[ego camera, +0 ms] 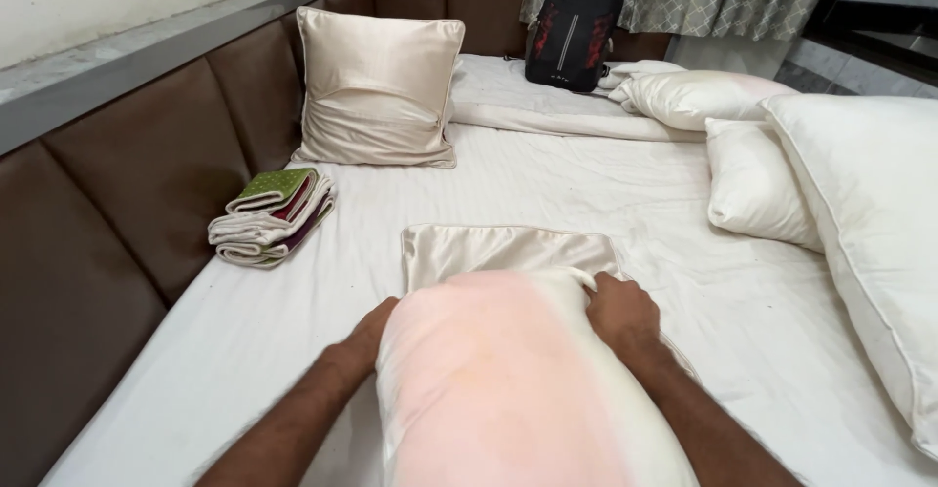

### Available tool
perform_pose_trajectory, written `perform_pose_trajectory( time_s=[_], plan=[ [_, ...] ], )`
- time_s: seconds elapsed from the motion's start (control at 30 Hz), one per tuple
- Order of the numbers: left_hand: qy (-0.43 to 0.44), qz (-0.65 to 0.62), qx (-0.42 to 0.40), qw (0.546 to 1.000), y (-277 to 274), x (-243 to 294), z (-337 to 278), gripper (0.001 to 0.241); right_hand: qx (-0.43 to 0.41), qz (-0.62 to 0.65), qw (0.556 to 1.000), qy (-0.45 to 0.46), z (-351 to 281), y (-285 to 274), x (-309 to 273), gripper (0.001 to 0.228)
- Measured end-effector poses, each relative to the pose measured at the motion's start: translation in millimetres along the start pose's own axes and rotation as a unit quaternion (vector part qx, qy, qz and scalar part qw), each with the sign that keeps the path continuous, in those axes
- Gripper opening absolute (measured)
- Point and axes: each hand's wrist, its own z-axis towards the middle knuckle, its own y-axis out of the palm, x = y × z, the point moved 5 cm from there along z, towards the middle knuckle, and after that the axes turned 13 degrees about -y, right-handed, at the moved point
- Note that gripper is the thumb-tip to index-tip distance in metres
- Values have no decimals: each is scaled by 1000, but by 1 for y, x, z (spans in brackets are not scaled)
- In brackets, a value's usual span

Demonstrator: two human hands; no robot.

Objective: The person puts a white pillow into a satin pillowcase on a bed, adjusting the corners and smoothing the fabric. They then fold a green and red towel and place it on the bed. Finally, they insert a pink and white pillow into another satin pillowcase, tucking the edges and arranging it neatly.

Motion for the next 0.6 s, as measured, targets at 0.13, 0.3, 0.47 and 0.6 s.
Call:
perform_pose_trajectory(
  time_s=[0.13,0.3,0.47,0.6],
  plan=[
    [55,-279,-125,950,-8,4,-32,70,5,-57,998,-4,6,2,2,26],
    [-56,-512,-239,823,-1,-4,-44,90,-14,-64,998,-5,8,-4,12,31],
    [5,-355,-255,899,6,4,-27,82,-33,-46,998,-26,15,1,7,47],
    [85,-179,-176,964,-10,42,-27,71,-57,-112,992,-31,18,14,3,47]
  ],
)
